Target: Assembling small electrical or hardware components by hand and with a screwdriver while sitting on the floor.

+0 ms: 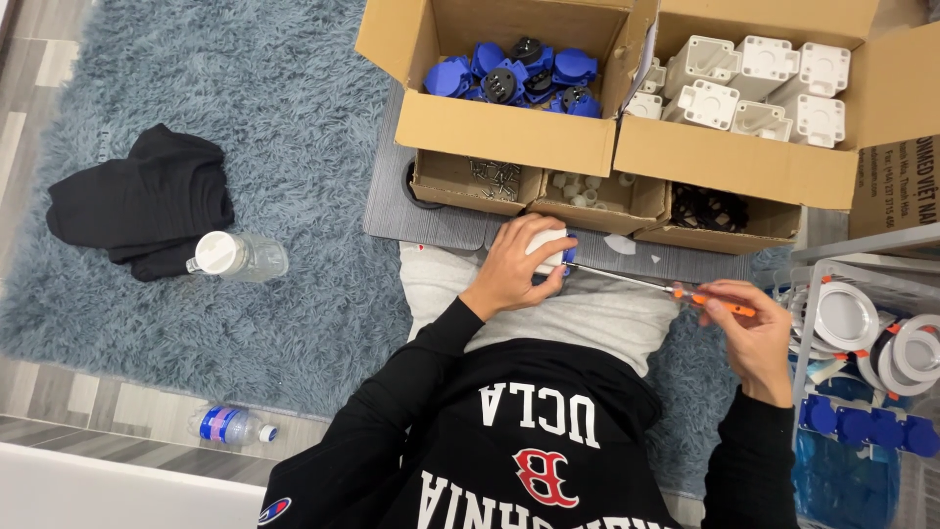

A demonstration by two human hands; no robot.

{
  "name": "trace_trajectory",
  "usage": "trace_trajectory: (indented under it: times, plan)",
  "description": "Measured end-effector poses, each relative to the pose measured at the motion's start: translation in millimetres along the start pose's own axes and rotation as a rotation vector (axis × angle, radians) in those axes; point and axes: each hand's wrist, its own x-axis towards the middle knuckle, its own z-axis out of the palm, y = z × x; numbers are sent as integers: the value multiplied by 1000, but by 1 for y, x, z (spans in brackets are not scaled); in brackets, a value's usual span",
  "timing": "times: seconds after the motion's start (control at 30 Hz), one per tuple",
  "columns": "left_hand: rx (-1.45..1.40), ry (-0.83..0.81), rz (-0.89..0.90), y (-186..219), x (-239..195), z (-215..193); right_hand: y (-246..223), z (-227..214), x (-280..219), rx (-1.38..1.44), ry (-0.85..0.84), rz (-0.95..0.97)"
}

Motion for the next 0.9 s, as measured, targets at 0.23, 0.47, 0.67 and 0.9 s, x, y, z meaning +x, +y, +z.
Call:
trace_trajectory:
  times: [0.23, 0.47, 0.67, 0.9]
  plan:
    - [-4, 9, -1, 1, 1, -1, 0, 8, 4, -165, -30, 33]
    - [-10, 14, -1, 2, 2, -2, 5, 5, 1, -47, 67, 80]
    - [-6, 16, -4, 2, 1, -1, 5, -4, -1, 23, -7, -29]
    - [-17, 22, -12, 1, 0, 2, -18, 17, 2, -217, 54, 171]
